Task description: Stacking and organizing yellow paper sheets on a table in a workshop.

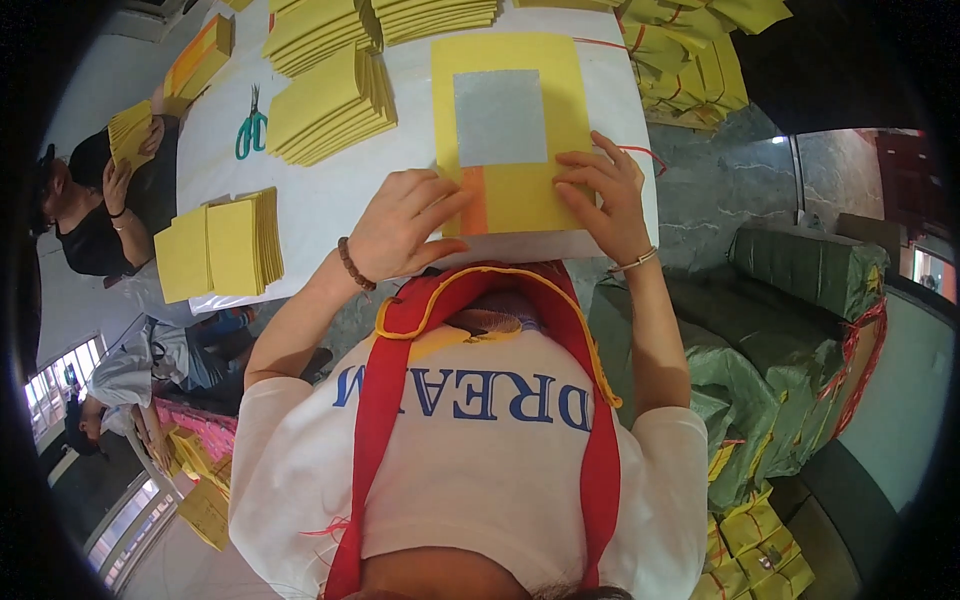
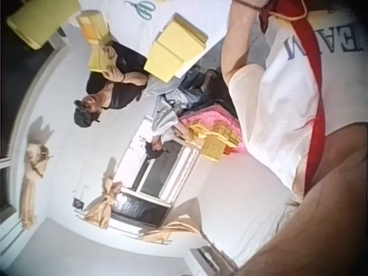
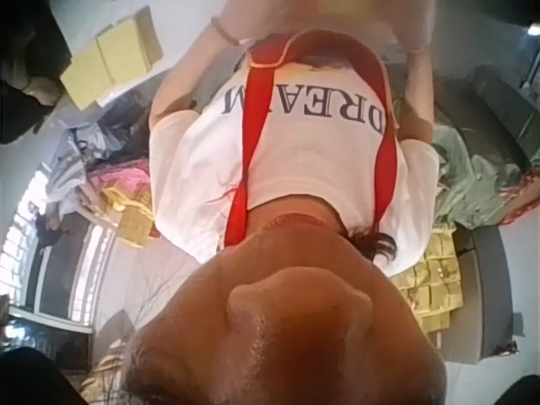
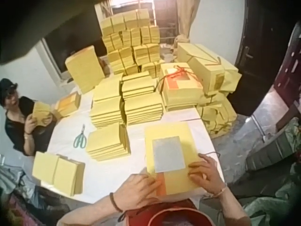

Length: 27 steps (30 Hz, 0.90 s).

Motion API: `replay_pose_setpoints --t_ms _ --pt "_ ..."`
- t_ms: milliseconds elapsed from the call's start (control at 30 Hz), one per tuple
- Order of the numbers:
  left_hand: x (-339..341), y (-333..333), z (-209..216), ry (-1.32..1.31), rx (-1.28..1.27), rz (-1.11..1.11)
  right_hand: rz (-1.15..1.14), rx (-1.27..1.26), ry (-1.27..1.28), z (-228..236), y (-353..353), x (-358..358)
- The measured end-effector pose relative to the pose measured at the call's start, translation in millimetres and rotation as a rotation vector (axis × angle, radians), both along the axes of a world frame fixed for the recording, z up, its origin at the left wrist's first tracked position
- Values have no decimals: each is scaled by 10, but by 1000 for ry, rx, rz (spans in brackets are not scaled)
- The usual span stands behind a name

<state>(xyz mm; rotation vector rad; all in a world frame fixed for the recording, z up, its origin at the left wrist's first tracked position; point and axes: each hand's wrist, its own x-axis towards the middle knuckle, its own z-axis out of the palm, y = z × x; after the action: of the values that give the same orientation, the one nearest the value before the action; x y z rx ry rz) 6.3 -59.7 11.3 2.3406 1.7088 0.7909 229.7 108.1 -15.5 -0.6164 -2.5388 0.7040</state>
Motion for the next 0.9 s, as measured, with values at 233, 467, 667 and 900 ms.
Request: replay_pose_setpoints --t_ms 233,467,667,900 --pt "0 29 -35 39 -17 -57 36 -514 236 -263 115 58" --pt "-93 135 -67 -312 -101 39 99 -777 318 -270 125 72" --pt "-126 173 -87 -654 -382 187 221 -739 269 -256 162 144" --pt "-153 207 -78 -772 -540 225 88 -856 188 -197 124 112"
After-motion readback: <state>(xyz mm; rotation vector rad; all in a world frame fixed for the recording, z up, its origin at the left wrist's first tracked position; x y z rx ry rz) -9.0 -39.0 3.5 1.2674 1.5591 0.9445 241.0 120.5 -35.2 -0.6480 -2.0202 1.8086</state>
